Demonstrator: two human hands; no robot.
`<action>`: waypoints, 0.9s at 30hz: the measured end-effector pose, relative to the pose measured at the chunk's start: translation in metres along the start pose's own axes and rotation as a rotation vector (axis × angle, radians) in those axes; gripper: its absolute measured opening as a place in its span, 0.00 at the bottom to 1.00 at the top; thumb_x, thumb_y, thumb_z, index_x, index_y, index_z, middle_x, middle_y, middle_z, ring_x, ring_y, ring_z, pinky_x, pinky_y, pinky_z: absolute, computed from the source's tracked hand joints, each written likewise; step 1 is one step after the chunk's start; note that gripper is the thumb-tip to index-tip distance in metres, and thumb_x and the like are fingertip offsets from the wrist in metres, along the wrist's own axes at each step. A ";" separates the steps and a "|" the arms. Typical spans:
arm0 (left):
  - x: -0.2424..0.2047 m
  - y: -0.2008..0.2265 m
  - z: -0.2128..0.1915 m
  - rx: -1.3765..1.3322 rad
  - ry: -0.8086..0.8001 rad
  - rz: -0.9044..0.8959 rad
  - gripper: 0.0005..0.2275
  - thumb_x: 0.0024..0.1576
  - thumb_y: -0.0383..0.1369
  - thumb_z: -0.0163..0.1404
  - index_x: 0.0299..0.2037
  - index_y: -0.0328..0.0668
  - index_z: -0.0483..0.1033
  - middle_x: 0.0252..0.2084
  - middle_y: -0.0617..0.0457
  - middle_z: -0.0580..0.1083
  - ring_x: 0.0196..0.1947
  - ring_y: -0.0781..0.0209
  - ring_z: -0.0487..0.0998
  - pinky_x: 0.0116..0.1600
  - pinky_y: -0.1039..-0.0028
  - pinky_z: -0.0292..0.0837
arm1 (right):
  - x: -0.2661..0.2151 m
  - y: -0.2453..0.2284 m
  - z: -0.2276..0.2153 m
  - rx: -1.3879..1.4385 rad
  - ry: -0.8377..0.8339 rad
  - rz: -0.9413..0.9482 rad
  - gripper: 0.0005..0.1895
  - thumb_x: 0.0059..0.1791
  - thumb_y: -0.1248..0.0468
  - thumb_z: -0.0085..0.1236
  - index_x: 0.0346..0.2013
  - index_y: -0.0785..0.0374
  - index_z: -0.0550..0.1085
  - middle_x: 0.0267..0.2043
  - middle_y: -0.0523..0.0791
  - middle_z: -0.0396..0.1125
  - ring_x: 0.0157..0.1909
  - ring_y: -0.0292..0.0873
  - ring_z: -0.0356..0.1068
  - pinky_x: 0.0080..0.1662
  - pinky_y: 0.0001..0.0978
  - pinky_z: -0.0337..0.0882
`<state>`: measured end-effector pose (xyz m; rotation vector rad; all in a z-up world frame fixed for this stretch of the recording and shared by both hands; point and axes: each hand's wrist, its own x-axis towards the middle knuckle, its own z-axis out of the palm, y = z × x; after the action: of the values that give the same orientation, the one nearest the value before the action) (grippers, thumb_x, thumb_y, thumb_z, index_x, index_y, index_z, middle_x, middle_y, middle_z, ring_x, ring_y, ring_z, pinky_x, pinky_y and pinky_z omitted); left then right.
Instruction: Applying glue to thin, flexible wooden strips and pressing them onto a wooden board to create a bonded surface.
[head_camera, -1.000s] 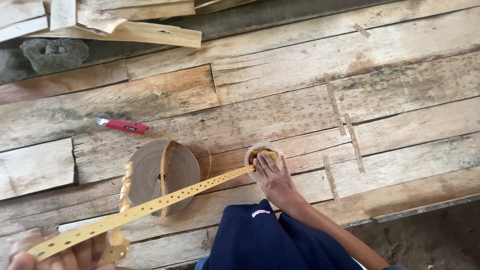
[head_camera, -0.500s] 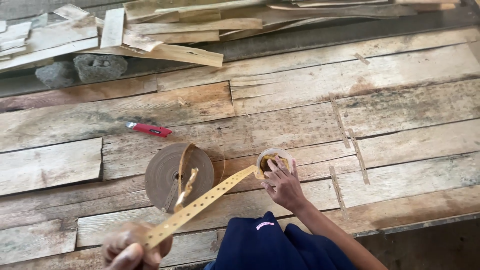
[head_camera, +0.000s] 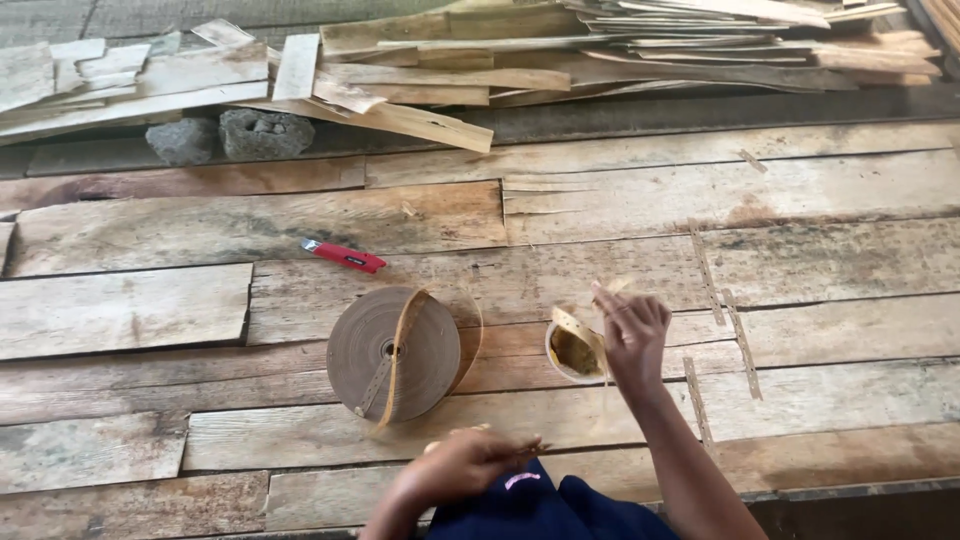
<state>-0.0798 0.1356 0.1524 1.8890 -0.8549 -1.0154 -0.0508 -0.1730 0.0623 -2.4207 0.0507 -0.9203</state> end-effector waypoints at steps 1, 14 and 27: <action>0.007 -0.012 0.008 0.004 0.005 0.003 0.19 0.63 0.44 0.44 0.64 0.58 0.71 0.62 0.60 0.74 0.64 0.64 0.73 0.63 0.76 0.64 | 0.015 -0.019 -0.009 0.001 0.004 -0.006 0.23 0.52 0.76 0.56 0.60 0.53 0.75 0.33 0.35 0.66 0.42 0.40 0.58 0.53 0.30 0.55; 0.144 0.015 -0.111 -0.518 0.696 0.221 0.10 0.59 0.38 0.58 0.47 0.46 0.84 0.41 0.49 0.80 0.43 0.60 0.78 0.50 0.73 0.72 | 0.066 -0.109 0.018 0.896 -0.125 0.405 0.14 0.48 0.71 0.55 0.45 0.70 0.82 0.42 0.55 0.76 0.42 0.49 0.78 0.49 0.41 0.73; 0.273 -0.094 -0.218 -0.947 0.684 -0.115 0.03 0.59 0.27 0.56 0.40 0.43 0.79 0.40 0.53 0.78 0.37 0.65 0.75 0.49 0.76 0.70 | 0.125 -0.059 0.119 1.016 -0.500 1.251 0.23 0.49 0.70 0.59 0.59 0.71 0.72 0.41 0.55 0.74 0.46 0.52 0.77 0.41 0.43 0.80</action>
<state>0.2500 0.0227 0.0569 1.2856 0.1498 -0.5809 0.1107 -0.0936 0.0940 -1.1687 0.6414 0.2464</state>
